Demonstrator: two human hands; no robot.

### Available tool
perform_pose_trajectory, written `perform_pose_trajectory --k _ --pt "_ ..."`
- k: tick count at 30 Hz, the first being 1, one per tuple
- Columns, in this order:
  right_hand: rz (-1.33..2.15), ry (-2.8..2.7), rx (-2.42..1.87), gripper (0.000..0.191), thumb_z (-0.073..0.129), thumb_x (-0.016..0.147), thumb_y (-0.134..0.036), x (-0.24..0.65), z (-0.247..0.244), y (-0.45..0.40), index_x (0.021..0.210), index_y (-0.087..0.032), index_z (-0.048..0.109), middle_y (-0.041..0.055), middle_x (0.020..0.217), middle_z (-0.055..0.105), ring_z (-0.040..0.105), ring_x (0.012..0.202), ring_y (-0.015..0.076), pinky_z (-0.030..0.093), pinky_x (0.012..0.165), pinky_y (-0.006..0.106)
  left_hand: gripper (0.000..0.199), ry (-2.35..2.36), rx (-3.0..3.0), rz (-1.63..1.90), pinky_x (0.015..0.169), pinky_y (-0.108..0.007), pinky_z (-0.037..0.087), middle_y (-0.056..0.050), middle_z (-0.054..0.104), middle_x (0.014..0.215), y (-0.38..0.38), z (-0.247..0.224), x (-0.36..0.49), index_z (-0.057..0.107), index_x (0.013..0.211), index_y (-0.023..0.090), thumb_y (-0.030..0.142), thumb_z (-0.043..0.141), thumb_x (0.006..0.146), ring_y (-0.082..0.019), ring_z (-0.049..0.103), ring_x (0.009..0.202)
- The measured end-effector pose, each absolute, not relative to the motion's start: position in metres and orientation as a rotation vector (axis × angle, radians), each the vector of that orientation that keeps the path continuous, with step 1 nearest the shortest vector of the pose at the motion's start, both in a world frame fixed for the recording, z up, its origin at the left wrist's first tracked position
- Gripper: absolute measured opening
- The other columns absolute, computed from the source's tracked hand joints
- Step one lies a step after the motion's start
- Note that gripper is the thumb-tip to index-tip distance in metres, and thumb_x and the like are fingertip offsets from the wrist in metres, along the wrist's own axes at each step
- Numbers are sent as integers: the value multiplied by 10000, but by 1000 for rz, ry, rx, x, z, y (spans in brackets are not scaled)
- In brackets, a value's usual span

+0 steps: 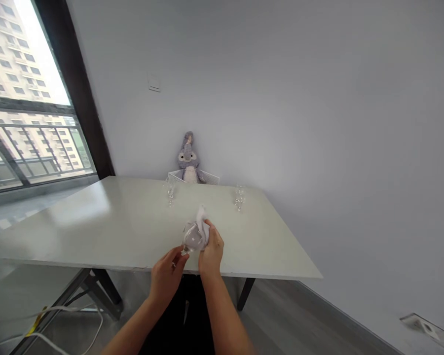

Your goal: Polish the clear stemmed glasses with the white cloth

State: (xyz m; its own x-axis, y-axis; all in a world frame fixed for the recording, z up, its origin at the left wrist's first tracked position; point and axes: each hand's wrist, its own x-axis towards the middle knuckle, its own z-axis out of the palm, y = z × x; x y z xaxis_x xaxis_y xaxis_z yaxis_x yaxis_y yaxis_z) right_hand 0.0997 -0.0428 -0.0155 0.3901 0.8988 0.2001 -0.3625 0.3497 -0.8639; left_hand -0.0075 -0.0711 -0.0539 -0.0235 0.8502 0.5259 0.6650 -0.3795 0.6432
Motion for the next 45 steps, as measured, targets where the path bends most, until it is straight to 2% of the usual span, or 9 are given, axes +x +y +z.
perform_pose_trajectory --k 10,17,20,23,28,32,35,40,45 --pt "1212 -912 -740 309 571 754 -352 68 -32 -67 1004 -170 588 51 914 645 594 811 172 459 743 301 252 1644 2100 1548 662 -304 458 -78 611 915 -65 -46 1 528 1057 172 208 393 847 -185 571 803" --pt "957 -905 -965 293 528 766 -395 87 -43 -51 881 -130 583 52 822 644 581 770 181 459 679 294 304 1571 2165 1482 845 -422 417 -90 520 1112 -81 -33 -2 568 1097 262 235 486 805 -233 500 1018" --pt "787 -1158 -1093 254 478 797 -364 94 -47 -49 862 -144 586 47 781 645 577 721 177 453 633 285 519 1426 1812 1471 897 -428 390 -85 495 1217 -68 -22 -13 427 1234 291 315 586 741 -243 470 1109" --pt "622 -1581 -1162 219 424 829 -280 94 -48 -46 943 -175 579 50 828 654 592 727 179 448 622 277 712 1156 1343 1403 857 -381 426 -114 567 1141 -45 -14 -22 329 1284 251 355 664 664 -232 529 1058" --pt "-12 -2008 -1481 225 405 811 -119 87 -53 -36 971 -121 562 122 813 642 592 699 215 436 637 335 589 959 867 1443 671 -263 472 -71 649 896 -18 -18 -25 437 1120 187 349 703 621 -146 618 771" --pt "-418 -2161 -1258 272 415 810 -101 87 -62 -33 1032 -154 563 136 998 615 548 932 249 395 822 422 556 940 711 1566 538 -214 464 -19 625 813 -7 -20 -27 409 1085 202 301 707 626 -113 607 640" --pt "-489 -2233 -1039 344 425 828 -130 96 -64 -29 1146 -224 518 75 1223 523 406 1164 248 267 985 477 540 909 673 1656 499 -191 460 -11 612 810 1 -17 -30 412 1068 199 270 710 624 -91 593 592" --pt "-475 -2287 -881 418 439 818 -103 112 -57 -11 1189 -287 494 9 1294 470 307 1256 226 183 1043 514 541 843 602 1837 624 -221 500 -26 607 879 14 -10 -33 388 1081 219 239 703 642 -112 617 754" --pt "-202 -2105 -898 513 440 841 -226 101 -52 -9 1330 -138 311 143 1411 257 193 1313 233 275 1021 451 375 775 504 1873 623 -253 508 -30 590 837 15 -10 -29 395 977 194 273 642 706 -136 618 752"
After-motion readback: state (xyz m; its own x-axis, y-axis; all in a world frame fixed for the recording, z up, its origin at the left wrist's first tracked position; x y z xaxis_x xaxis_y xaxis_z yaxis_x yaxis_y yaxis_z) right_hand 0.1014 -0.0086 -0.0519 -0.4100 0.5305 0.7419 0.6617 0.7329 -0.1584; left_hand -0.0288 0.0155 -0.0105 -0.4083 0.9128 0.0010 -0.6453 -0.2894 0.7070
